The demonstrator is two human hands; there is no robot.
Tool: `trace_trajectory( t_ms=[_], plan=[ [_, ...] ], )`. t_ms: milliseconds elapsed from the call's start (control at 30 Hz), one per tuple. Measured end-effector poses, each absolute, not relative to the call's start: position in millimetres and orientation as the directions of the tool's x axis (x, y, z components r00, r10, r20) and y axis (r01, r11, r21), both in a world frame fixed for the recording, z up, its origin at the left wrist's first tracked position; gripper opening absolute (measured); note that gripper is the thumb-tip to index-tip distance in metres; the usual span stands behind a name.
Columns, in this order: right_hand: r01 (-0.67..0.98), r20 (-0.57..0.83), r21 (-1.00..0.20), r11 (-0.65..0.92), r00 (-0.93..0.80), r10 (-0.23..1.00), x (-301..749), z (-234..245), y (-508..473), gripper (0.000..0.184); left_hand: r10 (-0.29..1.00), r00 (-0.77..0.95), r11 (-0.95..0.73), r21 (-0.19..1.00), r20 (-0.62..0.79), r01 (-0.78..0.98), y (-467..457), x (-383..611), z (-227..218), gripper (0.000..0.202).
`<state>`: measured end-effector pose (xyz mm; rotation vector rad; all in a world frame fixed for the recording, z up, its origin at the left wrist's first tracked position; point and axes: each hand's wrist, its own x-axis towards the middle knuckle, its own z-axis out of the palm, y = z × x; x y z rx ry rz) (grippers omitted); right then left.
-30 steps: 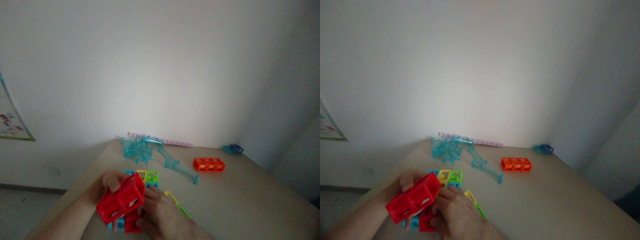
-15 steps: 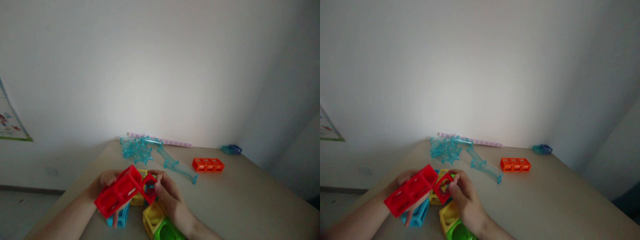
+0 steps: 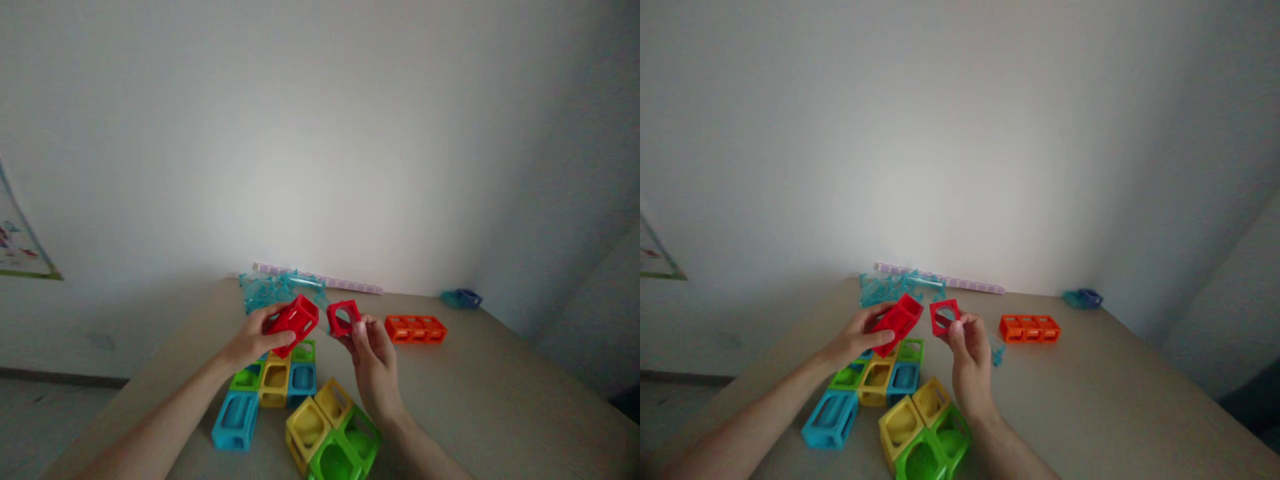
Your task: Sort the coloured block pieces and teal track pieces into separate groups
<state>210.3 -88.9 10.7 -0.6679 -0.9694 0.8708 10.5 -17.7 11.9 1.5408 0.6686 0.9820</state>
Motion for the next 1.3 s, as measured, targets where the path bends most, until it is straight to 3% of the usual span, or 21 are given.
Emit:
trace_trajectory(
  t_ms=[300,467,867,1300],
  plan=[
    [-0.182,0.502,-0.824,0.536,0.203,0.841,210.3,8.2,-83.3,0.018,0.81,0.524,-0.345,0.936,0.263,0.063,-14.5,7.2,8.2,0.049],
    [-0.213,0.528,-0.817,0.536,0.098,0.844,213.6,8.2,-86.4,0.021,0.817,0.521,-0.311,0.95,0.245,0.04,-16.3,6.5,10.4,0.053],
    [-0.2,0.433,-0.865,0.46,0.166,0.886,213.0,3.0,-79.7,0.026,0.816,0.537,-0.294,0.954,0.213,0.068,-11.9,6.2,7.7,0.051],
    [-0.241,0.558,-0.799,0.552,0.048,0.829,218.5,1.8,-79.6,0.016,0.748,0.643,-0.252,0.967,0.165,0.046,-15.8,3.5,13.9,0.05]
  ],
)
